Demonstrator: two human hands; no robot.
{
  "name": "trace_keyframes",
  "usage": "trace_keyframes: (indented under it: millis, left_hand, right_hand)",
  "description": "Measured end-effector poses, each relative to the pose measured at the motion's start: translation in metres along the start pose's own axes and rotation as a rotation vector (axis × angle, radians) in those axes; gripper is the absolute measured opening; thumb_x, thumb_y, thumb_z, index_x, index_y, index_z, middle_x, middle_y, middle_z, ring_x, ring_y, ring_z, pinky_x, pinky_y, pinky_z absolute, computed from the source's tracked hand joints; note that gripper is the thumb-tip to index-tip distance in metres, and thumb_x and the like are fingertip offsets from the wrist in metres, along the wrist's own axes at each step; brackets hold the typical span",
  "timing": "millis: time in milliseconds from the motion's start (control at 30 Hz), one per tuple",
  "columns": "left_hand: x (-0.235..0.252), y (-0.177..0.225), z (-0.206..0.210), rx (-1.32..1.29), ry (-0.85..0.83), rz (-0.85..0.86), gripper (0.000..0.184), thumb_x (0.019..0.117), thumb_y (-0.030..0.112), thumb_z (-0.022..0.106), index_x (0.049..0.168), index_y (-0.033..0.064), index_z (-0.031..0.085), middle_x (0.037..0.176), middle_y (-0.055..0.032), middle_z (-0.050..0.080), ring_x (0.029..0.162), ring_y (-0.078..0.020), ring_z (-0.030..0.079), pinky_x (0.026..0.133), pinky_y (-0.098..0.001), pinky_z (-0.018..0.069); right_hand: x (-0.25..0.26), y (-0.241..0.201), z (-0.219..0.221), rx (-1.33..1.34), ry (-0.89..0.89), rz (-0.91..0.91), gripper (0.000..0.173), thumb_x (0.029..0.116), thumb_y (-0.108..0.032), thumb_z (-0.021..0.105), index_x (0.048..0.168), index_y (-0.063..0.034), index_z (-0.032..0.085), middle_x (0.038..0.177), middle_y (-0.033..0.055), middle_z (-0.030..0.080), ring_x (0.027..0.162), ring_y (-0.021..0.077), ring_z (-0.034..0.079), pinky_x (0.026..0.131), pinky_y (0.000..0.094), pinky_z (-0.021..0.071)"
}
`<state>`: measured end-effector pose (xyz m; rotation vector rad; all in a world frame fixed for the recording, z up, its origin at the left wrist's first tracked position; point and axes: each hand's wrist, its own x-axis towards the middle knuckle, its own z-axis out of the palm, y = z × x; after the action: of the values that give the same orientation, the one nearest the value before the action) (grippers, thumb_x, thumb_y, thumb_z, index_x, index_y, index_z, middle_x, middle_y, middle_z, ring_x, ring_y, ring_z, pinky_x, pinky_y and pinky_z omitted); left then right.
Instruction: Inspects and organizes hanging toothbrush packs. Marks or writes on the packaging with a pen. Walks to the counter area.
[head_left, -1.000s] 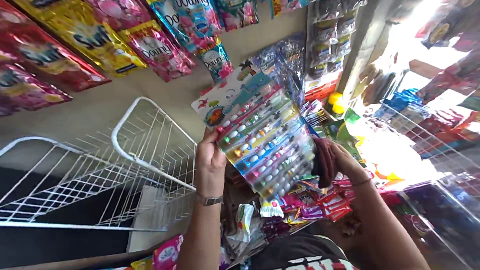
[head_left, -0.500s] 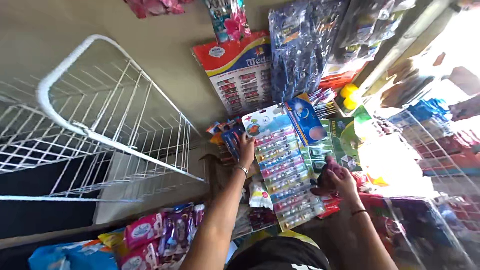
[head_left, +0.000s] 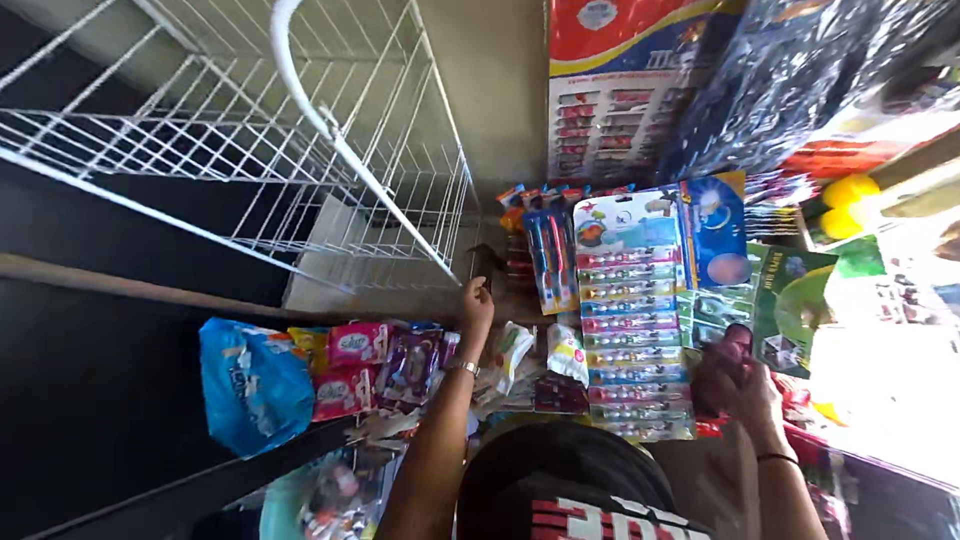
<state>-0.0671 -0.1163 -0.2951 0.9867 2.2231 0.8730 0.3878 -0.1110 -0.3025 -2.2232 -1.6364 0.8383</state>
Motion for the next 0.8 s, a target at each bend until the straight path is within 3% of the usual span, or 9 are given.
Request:
trace_keyframes:
  millis: [100,233,300,433,533,600,667,733,800]
  left_hand:
    - [0.000,-0.003,-0.013,0.019,-0.048,-0.009,0.034,0.1067,0.010,0.048,0.135,-0.0056,0.058,0.135,-0.0272,0.060,0.121,-0.0375,0.062,0.105,-0.0498,0.0484]
    - [0.002,0.000,-0.016,0.189,-0.165,-0.015,0.029,0.1057,0.011,0.052,0.126,-0.0060,0.064,0.125,-0.0269,0.065,0.115,-0.0379,0.065,0.102,-0.0519,0.0500]
    - [0.003,-0.003,-0.012,0.329,-0.253,-0.055,0.037,0.1022,0.014,0.060,0.133,-0.0063,0.060,0.128,-0.0297,0.062,0.120,-0.0431,0.061,0.104,-0.0577,0.0464]
    - [-0.001,-0.017,0.000,0.526,-0.322,-0.141,0.076,0.0889,0.013,0.078,0.151,-0.0044,0.039,0.133,-0.0337,0.057,0.127,-0.0498,0.055,0.105,-0.0624,0.0442]
    - [-0.001,-0.025,0.003,0.468,-0.261,-0.148,0.081,0.0835,0.008,0.079,0.153,-0.0029,0.038,0.127,-0.0334,0.061,0.121,-0.0490,0.059,0.103,-0.0626,0.0456]
    - [0.000,-0.023,-0.003,0.391,-0.204,-0.152,0.077,0.0838,0.009,0.080,0.150,-0.0014,0.043,0.123,-0.0330,0.064,0.117,-0.0488,0.061,0.101,-0.0637,0.0463]
    - [0.006,-0.021,-0.013,0.312,-0.166,-0.145,0.073,0.0847,0.010,0.079,0.148,-0.0011,0.044,0.119,-0.0325,0.065,0.112,-0.0485,0.063,0.097,-0.0642,0.0483]
    - [0.015,-0.018,-0.023,0.272,-0.189,-0.153,0.073,0.0865,0.009,0.078,0.149,-0.0011,0.042,0.122,-0.0320,0.064,0.112,-0.0472,0.063,0.097,-0.0625,0.0489]
    - [0.018,-0.018,-0.029,0.283,-0.214,-0.140,0.072,0.0874,0.011,0.078,0.149,-0.0011,0.042,0.122,-0.0307,0.064,0.111,-0.0441,0.065,0.097,-0.0598,0.0504]
  right_hand:
    - [-0.005,0.001,-0.005,-0.013,-0.002,0.024,0.062,0.0973,-0.019,0.069,0.145,0.0097,0.044,0.132,0.0401,0.056,0.125,0.0562,0.055,0.105,0.0689,0.0406]
    - [-0.002,0.000,-0.003,-0.087,-0.192,0.058,0.057,0.1037,-0.027,0.062,0.146,0.0087,0.047,0.144,0.0376,0.049,0.134,0.0523,0.049,0.112,0.0634,0.0379]
    - [-0.004,-0.002,-0.004,-0.098,-0.176,0.067,0.054,0.1049,-0.025,0.060,0.145,0.0085,0.049,0.146,0.0373,0.047,0.135,0.0519,0.049,0.112,0.0626,0.0386]
    - [-0.015,-0.012,-0.010,-0.101,-0.120,0.039,0.045,0.1056,-0.020,0.056,0.143,0.0049,0.053,0.145,0.0337,0.050,0.136,0.0486,0.049,0.112,0.0609,0.0387]
    - [-0.022,-0.025,-0.007,-0.095,0.039,-0.144,0.035,0.1038,-0.011,0.054,0.132,0.0076,0.062,0.138,0.0346,0.056,0.133,0.0510,0.052,0.112,0.0631,0.0385]
    - [-0.029,-0.068,0.003,-0.067,0.052,-0.336,0.031,0.1025,-0.006,0.052,0.126,0.0068,0.067,0.127,0.0311,0.064,0.121,0.0467,0.062,0.104,0.0585,0.0476]
    - [-0.040,-0.137,0.027,0.030,-0.206,-0.498,0.032,0.1024,0.000,0.049,0.129,0.0063,0.066,0.124,0.0257,0.069,0.113,0.0371,0.069,0.100,0.0493,0.0537]
    - [-0.042,-0.205,0.076,0.088,-0.570,-0.681,0.036,0.1013,0.004,0.047,0.133,0.0034,0.064,0.133,0.0232,0.065,0.123,0.0343,0.064,0.108,0.0465,0.0486]
    - [-0.033,-0.258,0.146,-0.009,-0.872,-0.828,0.042,0.0989,0.006,0.050,0.141,0.0021,0.058,0.142,0.0249,0.057,0.134,0.0383,0.054,0.115,0.0509,0.0418]
